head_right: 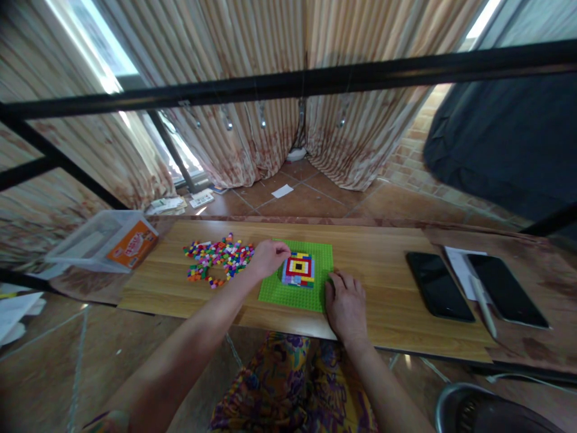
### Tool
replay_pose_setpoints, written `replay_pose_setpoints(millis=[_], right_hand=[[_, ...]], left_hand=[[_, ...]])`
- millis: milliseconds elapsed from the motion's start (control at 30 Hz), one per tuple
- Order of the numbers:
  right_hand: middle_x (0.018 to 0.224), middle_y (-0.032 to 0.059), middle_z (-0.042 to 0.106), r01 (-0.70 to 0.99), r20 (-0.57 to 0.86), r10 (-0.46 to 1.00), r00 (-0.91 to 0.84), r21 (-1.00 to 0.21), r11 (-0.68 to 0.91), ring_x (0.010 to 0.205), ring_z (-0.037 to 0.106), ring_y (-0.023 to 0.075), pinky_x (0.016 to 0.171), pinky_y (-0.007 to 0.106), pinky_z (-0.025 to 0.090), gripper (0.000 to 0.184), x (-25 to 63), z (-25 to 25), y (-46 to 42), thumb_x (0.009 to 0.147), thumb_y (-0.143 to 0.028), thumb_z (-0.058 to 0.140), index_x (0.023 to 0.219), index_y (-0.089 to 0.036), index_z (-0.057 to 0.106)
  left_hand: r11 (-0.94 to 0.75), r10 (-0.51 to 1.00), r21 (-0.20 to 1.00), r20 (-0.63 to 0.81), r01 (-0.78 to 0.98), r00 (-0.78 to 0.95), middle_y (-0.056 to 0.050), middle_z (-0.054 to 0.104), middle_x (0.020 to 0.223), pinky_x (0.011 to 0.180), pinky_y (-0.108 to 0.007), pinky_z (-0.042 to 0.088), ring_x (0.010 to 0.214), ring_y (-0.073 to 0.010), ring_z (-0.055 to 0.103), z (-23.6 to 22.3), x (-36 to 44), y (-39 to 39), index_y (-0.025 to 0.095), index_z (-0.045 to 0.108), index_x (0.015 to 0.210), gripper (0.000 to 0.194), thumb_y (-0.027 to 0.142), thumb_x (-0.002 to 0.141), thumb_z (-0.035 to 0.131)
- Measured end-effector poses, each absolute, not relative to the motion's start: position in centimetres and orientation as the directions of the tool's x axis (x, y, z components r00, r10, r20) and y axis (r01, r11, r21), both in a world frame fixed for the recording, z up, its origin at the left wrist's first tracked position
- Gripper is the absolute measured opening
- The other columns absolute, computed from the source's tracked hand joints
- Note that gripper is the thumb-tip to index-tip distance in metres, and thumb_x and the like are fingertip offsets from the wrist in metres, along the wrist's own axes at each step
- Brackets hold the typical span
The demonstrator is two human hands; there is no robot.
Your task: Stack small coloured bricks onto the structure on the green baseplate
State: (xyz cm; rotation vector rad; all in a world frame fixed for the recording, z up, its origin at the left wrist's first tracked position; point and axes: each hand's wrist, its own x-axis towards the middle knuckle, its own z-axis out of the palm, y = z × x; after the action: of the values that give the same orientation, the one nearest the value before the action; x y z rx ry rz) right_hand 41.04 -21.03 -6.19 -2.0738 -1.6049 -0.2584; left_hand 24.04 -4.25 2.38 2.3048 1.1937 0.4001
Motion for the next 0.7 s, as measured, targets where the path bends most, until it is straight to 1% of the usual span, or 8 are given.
replay_pose_setpoints(millis=[267,433,500,567,700], right_hand=[[0.114,0.0122,0.064,0.944,0.451,0.845,0.288,-0.281,-0.171,0.1,0.051,0.0264,0.085,0.041,0.041,0.031,41.0,-6.2,-21.0,0.095,-0.031,0.042,0.114,-0.019,0.064],[0.115,0.0125,0.064,0.946,0.45,0.848,0.278,-0.28,-0.162,0.101,0.052,0.0263,0.087,0.041,0.041,0.03,41.0,-6.2,-21.0,0.095,-0.029,0.043,0.114,-0.018,0.063],[0.115,0.0124,0.064,0.946,0.456,0.845,0.279,-0.28,-0.162,0.101,0.052,0.0262,0.087,0.041,0.041,0.029,41.0,-6.2,-21.0,0.095,-0.029,0.043,0.113,-0.018,0.064],[0.114,0.0124,0.064,0.946,0.458,0.844,0.279,-0.281,-0.16,0.101,0.052,0.0263,0.087,0.041,0.041,0.03,41.0,-6.2,-21.0,0.095,-0.029,0.043,0.113,-0.019,0.064],[0.115,0.0127,0.063,0.943,0.437,0.853,0.285,-0.286,-0.169,0.101,0.052,0.0265,0.086,0.041,0.042,0.03,41.0,-6.2,-21.0,0.095,-0.029,0.043,0.114,-0.019,0.063]], left_hand=[[-0.529,0.798,0.516,0.031,0.674,0.602,-0.003,0.075,0.078,0.075,-0.026,0.048,0.073,-0.0158,0.064,2.9,23.8,-4.2,0.021,0.079,0.085,0.024,0.019,0.084,0.055],[-0.569,0.759,0.484,-0.003,0.665,0.651,-0.004,0.075,0.081,0.075,-0.026,0.047,0.074,-0.016,0.064,3.0,23.7,-3.5,0.02,0.079,0.085,0.023,0.018,0.084,0.056],[-0.564,0.753,0.501,-0.015,0.657,0.658,-0.003,0.075,0.08,0.074,-0.026,0.047,0.073,-0.0155,0.064,2.9,23.8,-3.1,0.019,0.079,0.085,0.021,0.018,0.083,0.058],[-0.535,0.762,0.546,-0.018,0.645,0.648,-0.003,0.075,0.078,0.073,-0.025,0.047,0.071,-0.0146,0.063,2.6,23.8,-2.9,0.018,0.079,0.084,0.02,0.019,0.082,0.059],[-0.421,0.813,0.655,-0.034,0.627,0.581,-0.002,0.073,0.074,0.071,-0.024,0.048,0.069,-0.0135,0.063,1.8,24.1,-2.9,0.017,0.078,0.08,0.014,0.021,0.08,0.064]])
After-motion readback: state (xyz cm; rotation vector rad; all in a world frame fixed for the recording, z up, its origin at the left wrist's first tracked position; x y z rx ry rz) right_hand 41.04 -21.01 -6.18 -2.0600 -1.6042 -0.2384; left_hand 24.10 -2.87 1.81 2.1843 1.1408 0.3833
